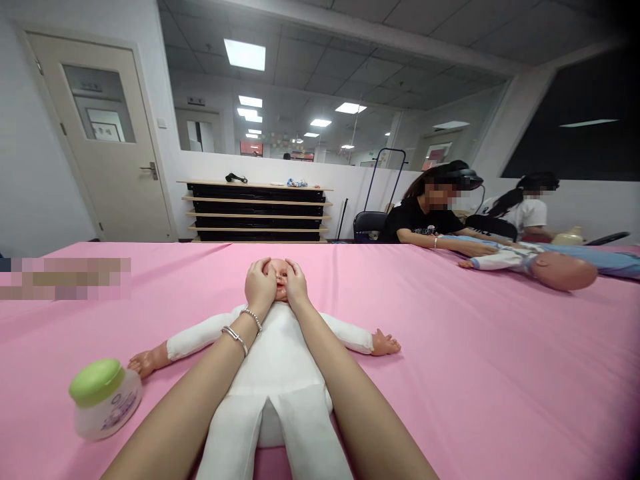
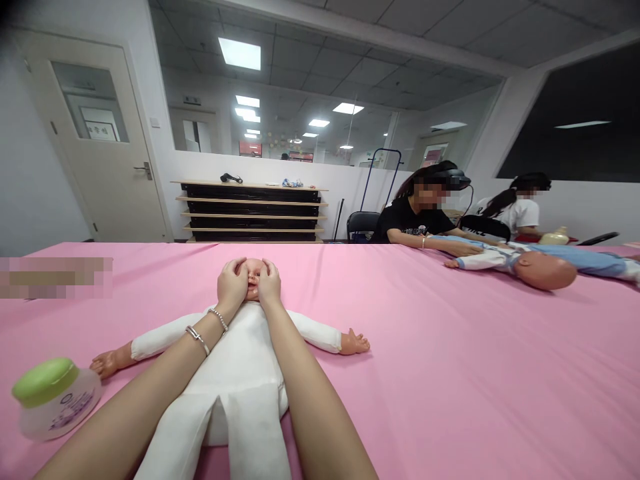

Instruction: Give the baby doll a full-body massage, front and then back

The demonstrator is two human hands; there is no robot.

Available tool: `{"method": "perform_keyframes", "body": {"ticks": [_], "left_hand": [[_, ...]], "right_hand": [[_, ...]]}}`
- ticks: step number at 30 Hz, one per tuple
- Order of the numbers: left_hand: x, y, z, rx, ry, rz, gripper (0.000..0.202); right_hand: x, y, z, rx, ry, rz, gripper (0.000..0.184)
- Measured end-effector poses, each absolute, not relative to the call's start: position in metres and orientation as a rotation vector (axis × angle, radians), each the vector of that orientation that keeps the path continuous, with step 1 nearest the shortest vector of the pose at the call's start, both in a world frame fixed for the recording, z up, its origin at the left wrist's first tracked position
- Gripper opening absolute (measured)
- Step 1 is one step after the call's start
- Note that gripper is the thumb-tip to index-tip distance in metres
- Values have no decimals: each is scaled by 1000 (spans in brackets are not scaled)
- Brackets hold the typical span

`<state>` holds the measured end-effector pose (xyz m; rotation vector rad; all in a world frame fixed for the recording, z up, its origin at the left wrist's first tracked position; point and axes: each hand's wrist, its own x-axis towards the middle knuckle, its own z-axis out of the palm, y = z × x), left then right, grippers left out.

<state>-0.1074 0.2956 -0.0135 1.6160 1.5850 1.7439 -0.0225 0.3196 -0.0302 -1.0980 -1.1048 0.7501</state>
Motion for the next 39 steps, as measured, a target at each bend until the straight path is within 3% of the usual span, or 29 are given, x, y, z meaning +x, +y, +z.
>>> {"method": "perform_keyframes", "body": {"ticks": [6,10,16,25,30,39], "left_hand": [[-107,295,-13,1609,1600,1742,28],[-107,292,-12,1646,1619,1733,28],[-107,296,-13,1602,1594,1744,27],[-107,293,-12,1659,1608,1732,28],[-107,294,-11,1608,1616,1719,29],[-107,292,-11,1635,1595,1739,27]], "right_hand": [[-22,318,-30,-1119,-1102,744,33],[-21,315,-31,-1083,-1175,723,43],[-23,320,-31,-1082,-1093,770,33],[-22,312,-27,-1054,-1162,738,41],[-23,313,-23,-1080,-1086,801,30],[-22,315,-28,-1053,-1151,720,37]]}}
